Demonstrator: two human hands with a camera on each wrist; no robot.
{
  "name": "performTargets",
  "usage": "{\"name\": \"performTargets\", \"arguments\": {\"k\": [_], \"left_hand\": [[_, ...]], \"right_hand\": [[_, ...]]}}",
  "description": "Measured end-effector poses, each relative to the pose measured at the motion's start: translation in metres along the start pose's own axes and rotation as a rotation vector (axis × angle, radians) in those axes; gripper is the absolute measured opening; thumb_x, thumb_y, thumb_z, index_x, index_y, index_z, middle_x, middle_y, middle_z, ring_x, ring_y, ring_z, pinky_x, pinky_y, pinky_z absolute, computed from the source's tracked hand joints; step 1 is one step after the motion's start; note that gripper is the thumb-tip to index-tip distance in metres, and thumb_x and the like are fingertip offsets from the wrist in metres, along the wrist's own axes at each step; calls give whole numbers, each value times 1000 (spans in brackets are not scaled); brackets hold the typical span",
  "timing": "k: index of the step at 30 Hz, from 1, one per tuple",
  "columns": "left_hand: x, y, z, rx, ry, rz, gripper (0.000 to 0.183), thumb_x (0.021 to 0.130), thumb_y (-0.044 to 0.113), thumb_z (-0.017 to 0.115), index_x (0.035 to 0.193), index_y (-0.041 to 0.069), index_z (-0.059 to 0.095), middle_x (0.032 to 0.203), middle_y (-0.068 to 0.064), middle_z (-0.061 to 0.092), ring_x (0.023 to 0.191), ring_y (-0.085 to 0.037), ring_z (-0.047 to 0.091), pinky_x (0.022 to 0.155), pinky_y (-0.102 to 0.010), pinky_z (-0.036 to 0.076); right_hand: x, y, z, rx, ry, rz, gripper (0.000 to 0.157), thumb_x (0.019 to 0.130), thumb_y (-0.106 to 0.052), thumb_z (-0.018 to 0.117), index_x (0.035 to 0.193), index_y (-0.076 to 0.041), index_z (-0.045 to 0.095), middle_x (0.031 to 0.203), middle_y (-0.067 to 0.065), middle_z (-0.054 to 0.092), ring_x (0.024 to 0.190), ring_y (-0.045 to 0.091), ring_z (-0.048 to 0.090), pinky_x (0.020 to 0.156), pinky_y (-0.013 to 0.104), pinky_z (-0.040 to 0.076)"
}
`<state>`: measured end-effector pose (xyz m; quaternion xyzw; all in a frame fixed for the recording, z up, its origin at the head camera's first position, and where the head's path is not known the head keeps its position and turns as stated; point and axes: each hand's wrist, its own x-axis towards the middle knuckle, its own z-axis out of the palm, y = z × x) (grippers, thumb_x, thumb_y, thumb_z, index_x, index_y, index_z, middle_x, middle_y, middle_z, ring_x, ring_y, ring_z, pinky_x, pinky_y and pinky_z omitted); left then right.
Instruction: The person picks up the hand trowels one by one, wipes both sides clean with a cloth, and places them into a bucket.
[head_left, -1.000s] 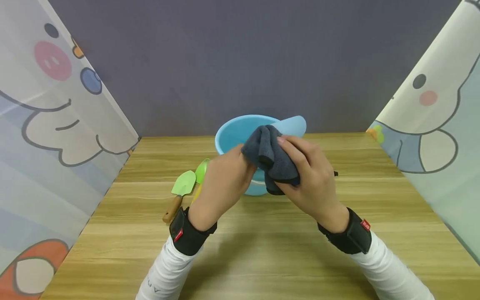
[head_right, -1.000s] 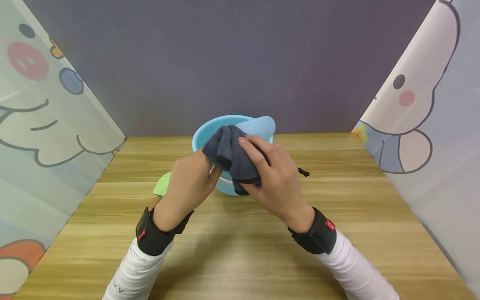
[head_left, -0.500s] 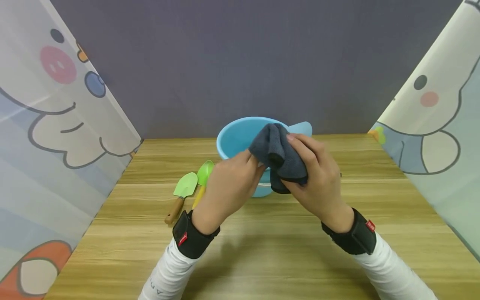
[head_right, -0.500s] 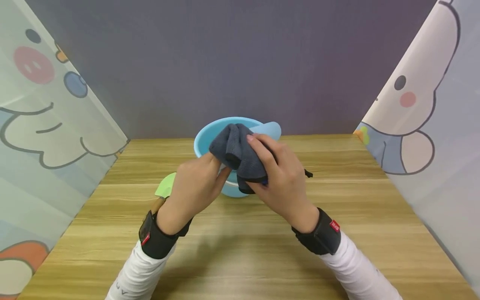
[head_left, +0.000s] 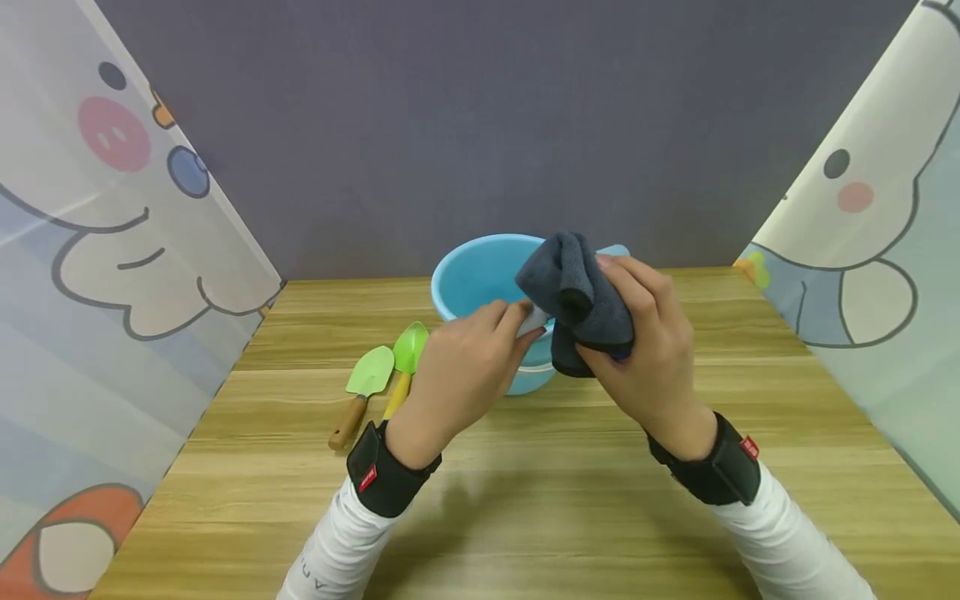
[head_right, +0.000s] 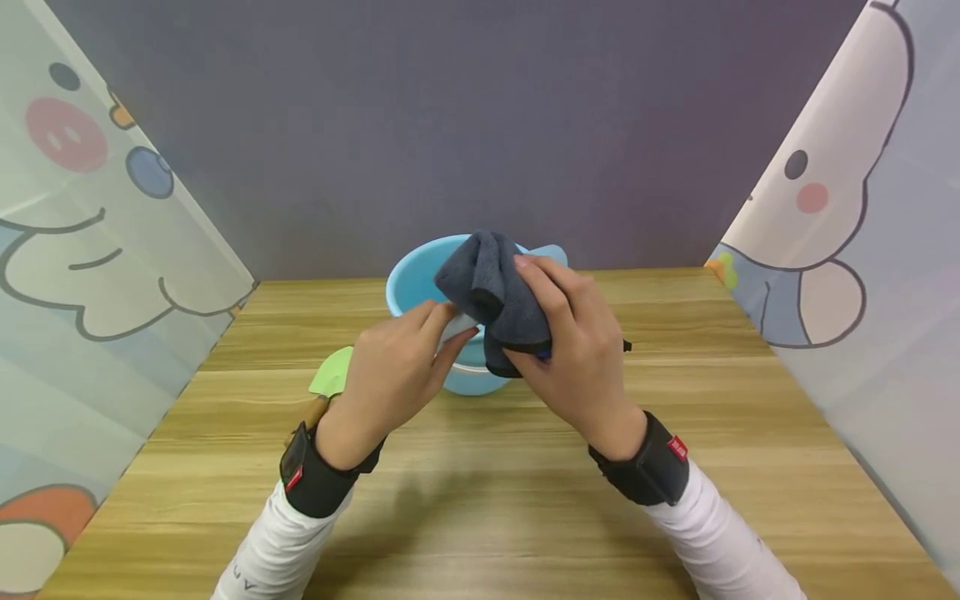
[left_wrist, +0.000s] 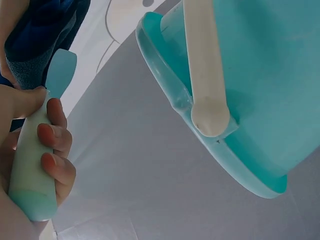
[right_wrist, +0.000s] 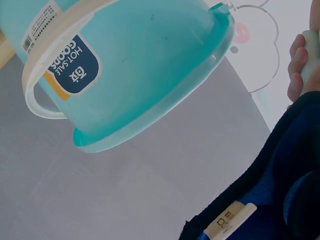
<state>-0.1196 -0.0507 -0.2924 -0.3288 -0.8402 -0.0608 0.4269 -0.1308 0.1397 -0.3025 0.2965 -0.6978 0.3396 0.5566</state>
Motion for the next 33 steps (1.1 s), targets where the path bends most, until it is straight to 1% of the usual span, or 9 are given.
{"name": "performTargets", "arguments": {"k": [5,9,16,21,24,29,33], "left_hand": [[0,-1,0,4,9,8,23,93,26,62,102,6,68,67,-2,65,50,-13,55,36,-27,42],[-1,-2,-1,1,8,7,22,93,25,62,103,6,68,67,-2,64,50,-13,55,36,-27,42],[0,-2,-3,-9,3,20,23,93,26,62,103,7,68,67,-2,65,50,-13,55,36,-27,42],[0,-3,-2,6,10,31,23,93,27,62,103,7,68,67,-1,64,49,-12,53,36,-26,42],[-1,-3,-2,10,7,34,24,93,28,62,103,7,68,68,-1,65,50,-12,53,36,-26,42],[-1,-3,-3,-7,8,27,24,94,27,61,103,6,68,68,-1,66,50,-12,53,37,-26,43],[-1,-5,-3,-25,27,22,24,92,27,63,102,5,67,72,-2,70,54,-12,58,38,-26,45]], "right_hand": [[2,1,-2,6,-5,23,51,71,-7,68,120,2,58,113,29,61,102,41,60,88,55,50],[3,3,-2,24,-5,44,50,71,-6,67,120,3,58,114,29,61,105,40,60,92,53,50],[5,9,-6,43,6,114,49,73,-10,65,119,7,57,115,31,61,108,40,58,98,51,48],[7,14,-8,59,-3,157,50,74,-8,66,121,8,55,117,32,59,111,39,55,99,53,46],[8,18,-9,70,4,169,50,75,-7,66,122,8,55,118,33,58,112,39,54,100,53,45],[10,23,-10,46,19,177,49,78,-10,64,123,7,55,119,32,59,112,38,54,98,53,45],[11,24,-13,17,28,177,49,78,-9,64,124,5,56,119,32,59,112,39,54,97,55,45]]}}
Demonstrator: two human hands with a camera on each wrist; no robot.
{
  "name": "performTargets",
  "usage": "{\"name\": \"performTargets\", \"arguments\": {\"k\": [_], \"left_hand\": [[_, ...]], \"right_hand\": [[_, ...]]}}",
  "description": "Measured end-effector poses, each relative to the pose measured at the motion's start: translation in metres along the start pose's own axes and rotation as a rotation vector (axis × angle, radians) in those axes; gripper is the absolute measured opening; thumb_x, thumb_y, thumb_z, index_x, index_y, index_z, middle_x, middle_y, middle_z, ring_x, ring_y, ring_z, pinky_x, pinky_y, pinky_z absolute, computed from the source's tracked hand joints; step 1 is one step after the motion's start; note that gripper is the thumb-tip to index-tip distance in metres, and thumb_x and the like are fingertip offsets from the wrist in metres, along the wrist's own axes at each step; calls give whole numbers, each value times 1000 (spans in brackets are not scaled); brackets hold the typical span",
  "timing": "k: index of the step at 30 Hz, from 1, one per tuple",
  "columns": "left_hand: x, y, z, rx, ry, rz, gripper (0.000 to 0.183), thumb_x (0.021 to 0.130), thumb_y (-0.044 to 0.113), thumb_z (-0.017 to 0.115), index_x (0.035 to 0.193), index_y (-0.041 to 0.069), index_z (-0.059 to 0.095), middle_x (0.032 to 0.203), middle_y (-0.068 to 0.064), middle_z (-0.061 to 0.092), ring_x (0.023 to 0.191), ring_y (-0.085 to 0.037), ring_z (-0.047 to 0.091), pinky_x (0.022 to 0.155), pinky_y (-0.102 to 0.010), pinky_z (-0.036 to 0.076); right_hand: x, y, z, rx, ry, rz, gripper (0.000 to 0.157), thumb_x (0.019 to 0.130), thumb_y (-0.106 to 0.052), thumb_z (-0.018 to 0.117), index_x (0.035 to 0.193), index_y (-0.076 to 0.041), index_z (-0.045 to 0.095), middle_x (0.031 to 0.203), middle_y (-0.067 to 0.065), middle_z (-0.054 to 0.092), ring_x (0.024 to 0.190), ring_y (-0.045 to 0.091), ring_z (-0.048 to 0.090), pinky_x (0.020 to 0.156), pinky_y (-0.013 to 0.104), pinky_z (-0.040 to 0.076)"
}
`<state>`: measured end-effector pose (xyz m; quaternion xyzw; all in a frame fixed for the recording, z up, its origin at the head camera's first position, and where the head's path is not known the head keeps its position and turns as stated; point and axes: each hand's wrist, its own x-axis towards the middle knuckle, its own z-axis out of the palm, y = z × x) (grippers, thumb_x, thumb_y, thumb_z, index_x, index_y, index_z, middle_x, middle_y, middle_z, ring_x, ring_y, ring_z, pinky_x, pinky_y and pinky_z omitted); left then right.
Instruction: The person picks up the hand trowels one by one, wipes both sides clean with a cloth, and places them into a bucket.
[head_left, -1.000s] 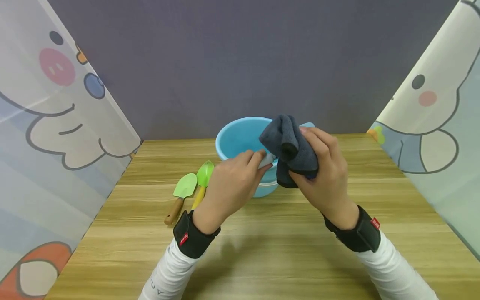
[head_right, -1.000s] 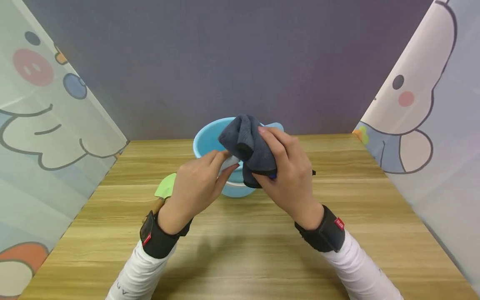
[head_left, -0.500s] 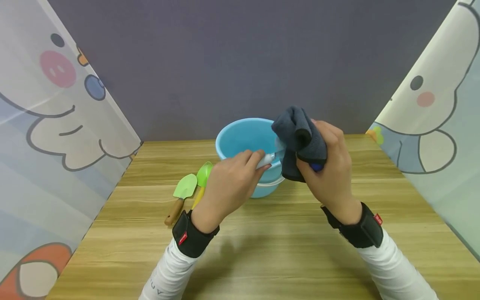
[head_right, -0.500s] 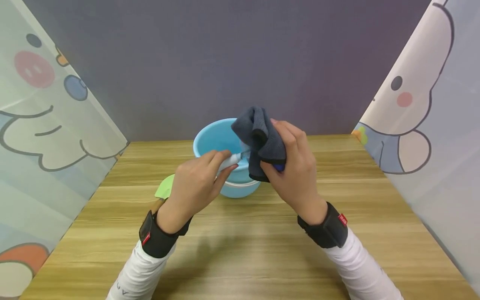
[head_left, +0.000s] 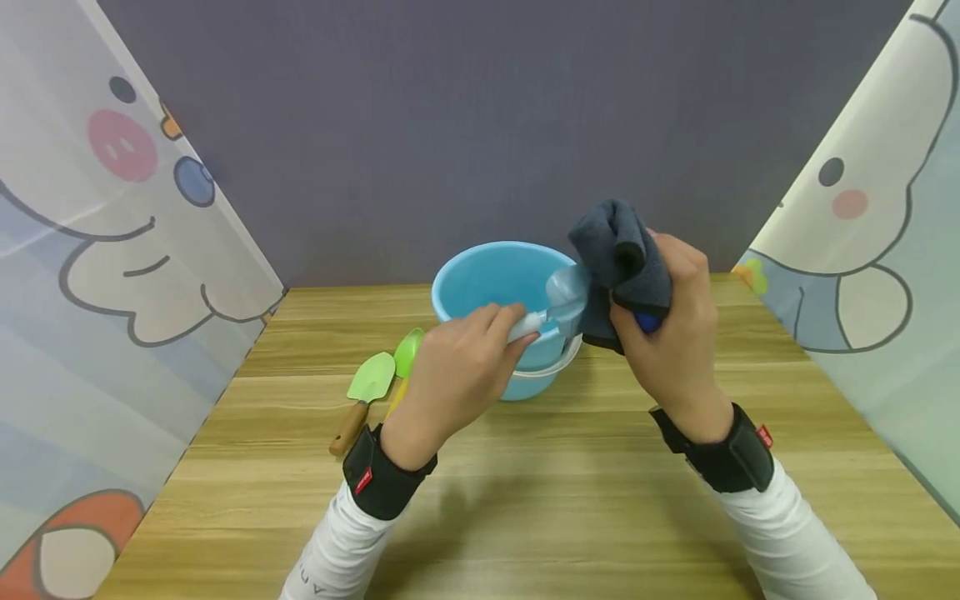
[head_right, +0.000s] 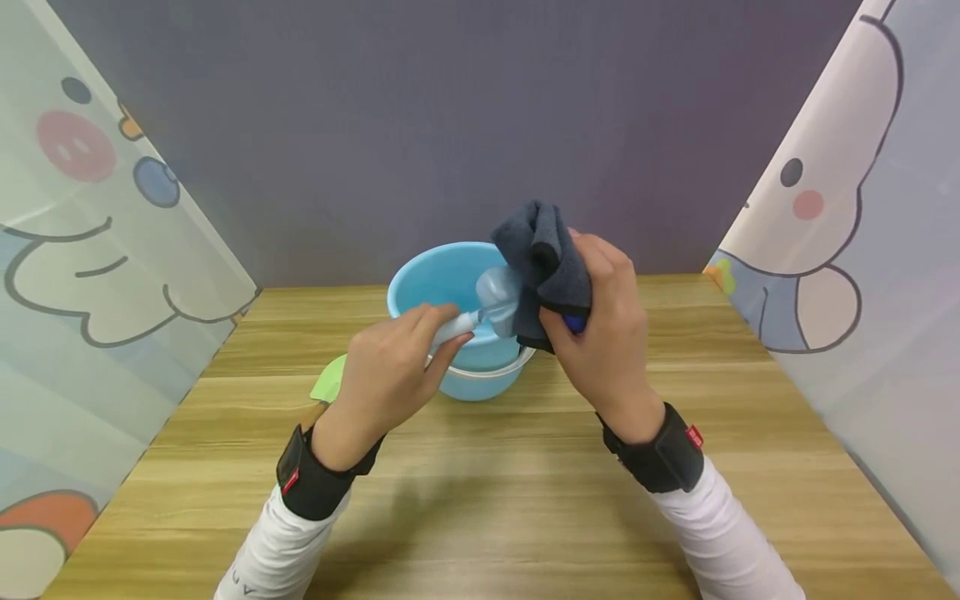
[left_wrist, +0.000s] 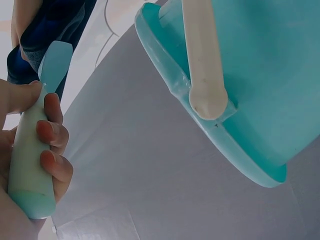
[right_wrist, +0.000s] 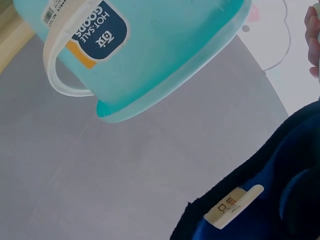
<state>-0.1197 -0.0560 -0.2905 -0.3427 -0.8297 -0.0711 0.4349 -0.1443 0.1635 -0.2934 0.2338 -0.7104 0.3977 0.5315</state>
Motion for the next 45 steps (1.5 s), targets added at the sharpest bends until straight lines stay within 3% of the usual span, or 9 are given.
{"name": "performTargets", "arguments": {"k": [7,20,25,29,36,45], "left_hand": [[-2,-3,-1,-12,16,-38,26,91,27,65,101,4,68,82,-5,75,60,-14,65,40,-28,49],[-3,-9,-3,4,17,-101,25,90,27,66,102,5,64,84,-5,71,50,-12,58,33,-28,42],[-1,-11,-5,-33,35,-136,25,90,27,66,103,7,61,88,-7,65,37,-13,45,30,-29,36],[0,-11,-7,-74,73,-193,27,89,27,67,104,6,61,95,-12,63,39,-15,49,30,-30,36],[0,-12,-9,-127,100,-304,28,94,25,61,108,1,60,95,-17,58,41,-18,49,30,-32,36],[0,-14,-9,-222,164,-402,29,96,19,58,115,-2,61,91,-17,62,59,-21,57,36,-36,43]], "right_hand": [[2,0,-1,-35,16,18,47,79,-7,63,124,7,56,117,33,59,111,40,54,98,55,44],[8,-6,-4,-111,-16,64,45,83,-5,63,124,10,55,119,32,60,113,38,54,100,54,44],[10,-7,-6,-127,-35,78,43,84,-2,63,123,11,53,119,33,58,113,39,54,99,56,43],[11,-7,-7,-126,-38,96,43,84,-2,62,124,11,53,120,33,57,113,40,53,97,57,43],[7,2,-6,-82,15,107,43,83,-8,64,123,7,56,119,32,59,111,37,54,93,56,43],[7,-7,-1,42,163,11,42,79,-12,65,112,13,57,111,35,60,107,38,54,97,48,43]]}}
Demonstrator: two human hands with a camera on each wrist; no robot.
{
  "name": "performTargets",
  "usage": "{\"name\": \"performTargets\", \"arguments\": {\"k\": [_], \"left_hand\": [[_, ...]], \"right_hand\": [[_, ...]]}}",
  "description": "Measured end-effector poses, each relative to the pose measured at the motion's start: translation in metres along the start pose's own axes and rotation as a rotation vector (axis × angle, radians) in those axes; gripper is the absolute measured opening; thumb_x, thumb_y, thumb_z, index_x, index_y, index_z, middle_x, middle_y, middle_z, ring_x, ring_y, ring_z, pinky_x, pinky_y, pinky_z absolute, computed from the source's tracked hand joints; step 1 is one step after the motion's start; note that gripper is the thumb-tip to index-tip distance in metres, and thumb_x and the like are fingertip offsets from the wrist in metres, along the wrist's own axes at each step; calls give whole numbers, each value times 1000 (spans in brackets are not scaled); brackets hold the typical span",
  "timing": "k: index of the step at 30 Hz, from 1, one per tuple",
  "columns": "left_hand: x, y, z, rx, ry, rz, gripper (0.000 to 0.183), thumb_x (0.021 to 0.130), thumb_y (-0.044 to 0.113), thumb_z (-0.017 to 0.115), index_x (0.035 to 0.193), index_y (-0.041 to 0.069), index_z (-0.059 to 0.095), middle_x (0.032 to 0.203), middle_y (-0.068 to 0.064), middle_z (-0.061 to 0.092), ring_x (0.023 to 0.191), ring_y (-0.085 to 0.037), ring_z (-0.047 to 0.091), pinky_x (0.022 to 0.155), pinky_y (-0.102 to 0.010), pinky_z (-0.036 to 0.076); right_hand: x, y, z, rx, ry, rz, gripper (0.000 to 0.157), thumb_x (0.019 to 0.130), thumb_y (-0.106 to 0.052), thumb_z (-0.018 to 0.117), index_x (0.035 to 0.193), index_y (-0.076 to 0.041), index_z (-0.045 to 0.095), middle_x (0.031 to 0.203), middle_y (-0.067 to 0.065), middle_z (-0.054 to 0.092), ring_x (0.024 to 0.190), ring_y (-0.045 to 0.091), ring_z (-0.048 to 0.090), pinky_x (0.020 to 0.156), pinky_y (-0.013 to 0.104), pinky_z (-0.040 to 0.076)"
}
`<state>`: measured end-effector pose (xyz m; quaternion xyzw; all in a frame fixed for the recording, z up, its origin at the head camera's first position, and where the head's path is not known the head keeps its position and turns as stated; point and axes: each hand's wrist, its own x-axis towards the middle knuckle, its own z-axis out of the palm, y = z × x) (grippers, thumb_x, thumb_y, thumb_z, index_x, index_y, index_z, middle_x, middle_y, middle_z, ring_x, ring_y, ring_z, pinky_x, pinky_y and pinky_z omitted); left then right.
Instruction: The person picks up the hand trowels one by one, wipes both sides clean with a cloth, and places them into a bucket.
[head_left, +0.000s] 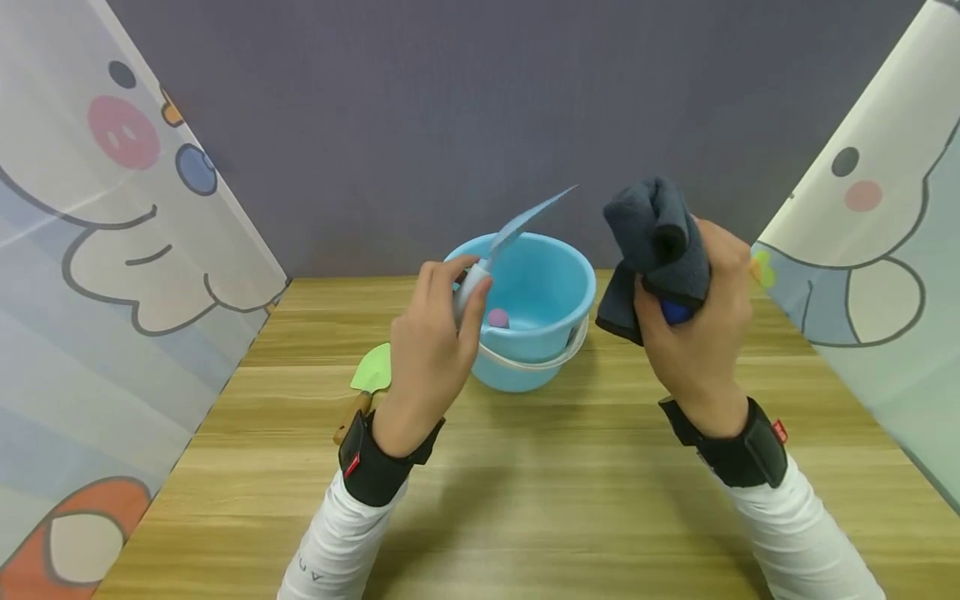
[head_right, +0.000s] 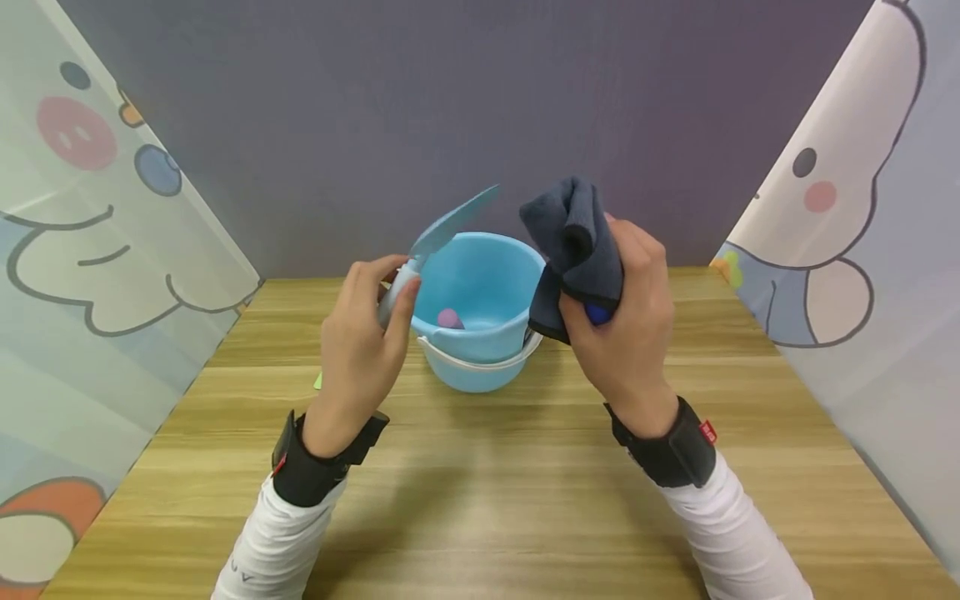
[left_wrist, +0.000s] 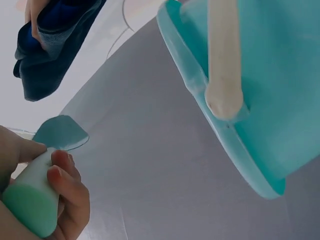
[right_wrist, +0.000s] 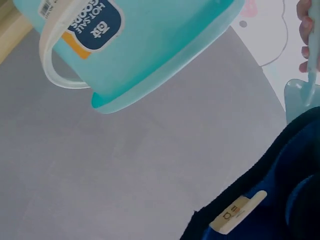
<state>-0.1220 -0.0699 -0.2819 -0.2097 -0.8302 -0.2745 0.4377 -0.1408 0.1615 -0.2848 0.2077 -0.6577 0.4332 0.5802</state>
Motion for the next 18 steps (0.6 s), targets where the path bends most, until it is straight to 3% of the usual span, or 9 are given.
{"name": "performTargets", "arguments": {"k": [4,8,12,18], "left_hand": [[0,1,0,-34,-14,-14,29,97,17,56,117,-3,59,92,-16,67,63,-21,58,42,-38,48],[-1,2,1,-43,-50,-17,30,98,17,53,119,-3,58,95,-16,70,65,-20,59,46,-38,50],[-3,4,4,-55,-88,1,30,98,19,53,120,-2,59,99,-14,70,67,-18,61,48,-38,52],[-7,11,6,-76,-140,35,29,98,15,53,122,-1,59,103,-14,68,60,-17,59,46,-35,50]], "right_hand": [[-3,-9,4,38,71,-45,41,73,-8,66,105,16,55,104,36,60,102,42,55,95,49,45],[-10,-16,7,73,89,-113,41,70,-8,68,103,14,55,103,34,61,97,41,58,94,45,49],[-20,-19,13,101,33,-210,42,75,-15,71,109,9,59,104,29,63,95,41,60,89,41,52],[-32,-20,21,82,-74,-310,39,84,-23,68,114,2,62,103,25,64,89,43,60,75,51,50]]}}
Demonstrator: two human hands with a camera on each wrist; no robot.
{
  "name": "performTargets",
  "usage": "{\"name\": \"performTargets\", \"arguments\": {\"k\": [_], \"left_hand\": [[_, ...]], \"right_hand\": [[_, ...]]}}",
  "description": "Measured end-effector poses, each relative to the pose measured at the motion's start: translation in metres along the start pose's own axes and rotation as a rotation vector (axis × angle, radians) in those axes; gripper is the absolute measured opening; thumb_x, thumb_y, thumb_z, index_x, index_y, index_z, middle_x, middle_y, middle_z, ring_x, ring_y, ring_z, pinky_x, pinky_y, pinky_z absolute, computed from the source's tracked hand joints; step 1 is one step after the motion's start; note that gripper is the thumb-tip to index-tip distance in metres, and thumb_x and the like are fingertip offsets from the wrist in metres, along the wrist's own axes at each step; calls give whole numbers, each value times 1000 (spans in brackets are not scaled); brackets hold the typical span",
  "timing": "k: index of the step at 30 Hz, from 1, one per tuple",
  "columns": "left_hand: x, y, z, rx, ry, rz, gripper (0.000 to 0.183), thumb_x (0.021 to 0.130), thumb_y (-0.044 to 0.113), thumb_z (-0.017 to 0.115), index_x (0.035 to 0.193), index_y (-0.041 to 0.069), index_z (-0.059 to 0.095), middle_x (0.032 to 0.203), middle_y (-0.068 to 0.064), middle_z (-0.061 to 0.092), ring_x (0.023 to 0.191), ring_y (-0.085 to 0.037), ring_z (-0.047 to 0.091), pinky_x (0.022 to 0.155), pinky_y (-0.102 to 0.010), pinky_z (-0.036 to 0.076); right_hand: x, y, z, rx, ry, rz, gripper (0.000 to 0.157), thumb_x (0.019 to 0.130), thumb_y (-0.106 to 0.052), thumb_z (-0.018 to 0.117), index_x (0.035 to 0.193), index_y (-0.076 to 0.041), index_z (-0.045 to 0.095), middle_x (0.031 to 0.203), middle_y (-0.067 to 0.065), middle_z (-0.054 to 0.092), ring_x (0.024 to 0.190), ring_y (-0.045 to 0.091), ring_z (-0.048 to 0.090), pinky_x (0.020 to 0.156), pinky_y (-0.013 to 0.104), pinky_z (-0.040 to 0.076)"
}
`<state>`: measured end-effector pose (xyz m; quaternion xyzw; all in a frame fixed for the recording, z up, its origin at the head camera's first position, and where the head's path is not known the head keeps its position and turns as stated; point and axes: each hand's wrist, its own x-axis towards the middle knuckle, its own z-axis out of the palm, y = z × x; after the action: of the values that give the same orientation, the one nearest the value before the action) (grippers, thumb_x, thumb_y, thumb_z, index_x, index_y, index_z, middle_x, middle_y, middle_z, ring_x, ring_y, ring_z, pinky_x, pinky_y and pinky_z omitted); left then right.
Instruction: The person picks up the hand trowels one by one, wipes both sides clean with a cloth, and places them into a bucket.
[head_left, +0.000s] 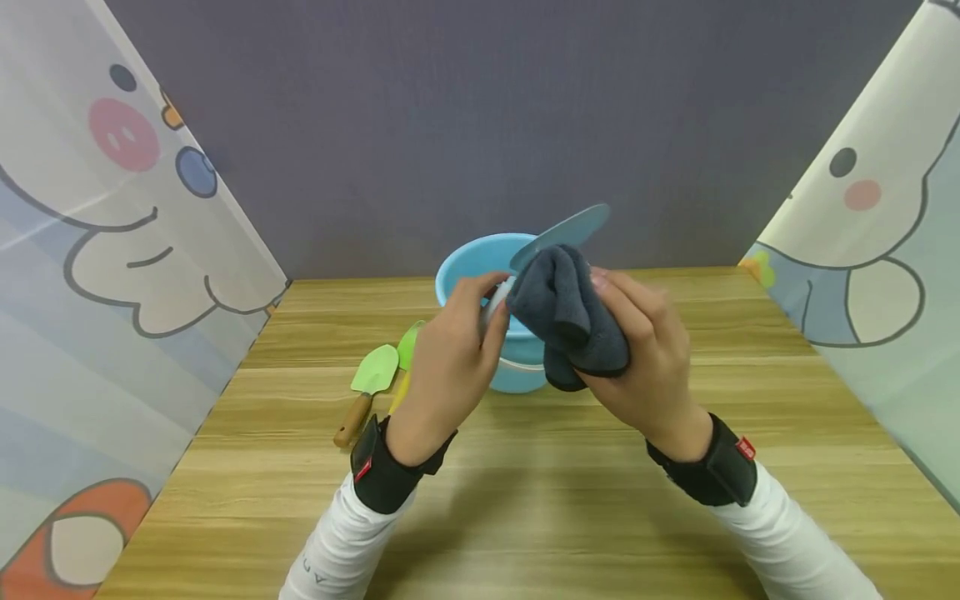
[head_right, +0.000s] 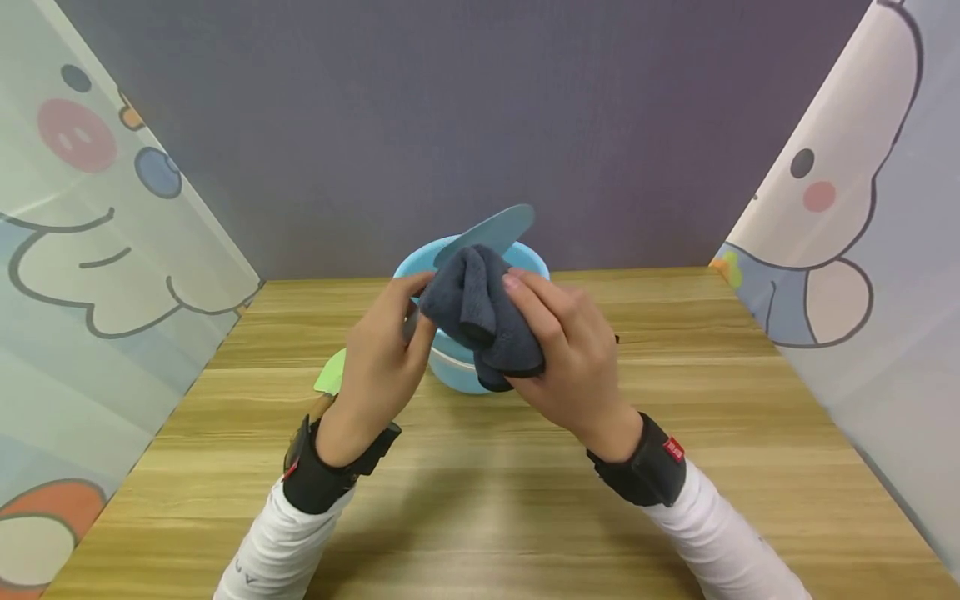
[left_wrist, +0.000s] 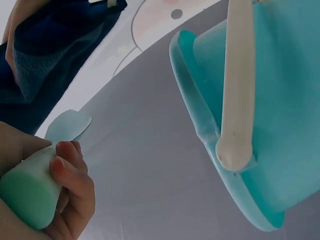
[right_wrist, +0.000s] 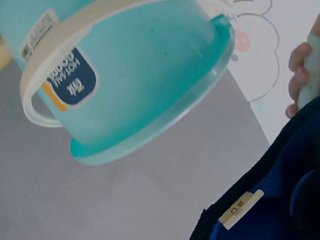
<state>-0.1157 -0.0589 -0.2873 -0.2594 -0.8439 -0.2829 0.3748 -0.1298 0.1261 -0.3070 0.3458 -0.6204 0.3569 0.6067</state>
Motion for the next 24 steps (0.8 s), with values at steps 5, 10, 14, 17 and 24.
{"name": "performTargets", "arguments": {"k": [5,10,14,17,24], "left_hand": [[-4,6,3,7,-42,33,25,96,14,56,116,-1,59,99,-13,67,46,-16,48,41,-32,46],[-9,11,9,77,-53,126,21,93,12,60,106,-4,59,92,-14,64,45,-17,50,38,-31,48],[-10,11,10,128,-74,174,27,92,15,60,111,-4,59,96,-16,65,44,-17,49,36,-31,47],[-10,11,9,136,-82,192,29,91,16,60,112,-4,59,95,-15,65,43,-16,48,36,-31,47],[-11,12,10,135,-100,213,30,89,17,60,114,0,61,95,-11,64,46,-13,47,36,-30,45]], "right_hand": [[-6,-1,2,-16,-91,-19,39,88,-25,65,117,1,61,106,26,63,87,42,59,72,52,49],[-8,-2,3,-29,-133,-30,39,90,-26,63,119,2,60,108,27,63,88,41,60,70,52,49],[-7,-1,1,-41,-140,-30,40,91,-26,62,119,2,59,108,26,63,89,40,60,70,52,49],[-7,-1,0,-50,-156,-25,40,92,-27,61,120,2,59,109,25,62,89,40,59,70,52,48],[-7,1,0,-74,-158,-2,41,92,-28,60,120,2,59,110,25,63,86,40,58,73,52,49]]}}
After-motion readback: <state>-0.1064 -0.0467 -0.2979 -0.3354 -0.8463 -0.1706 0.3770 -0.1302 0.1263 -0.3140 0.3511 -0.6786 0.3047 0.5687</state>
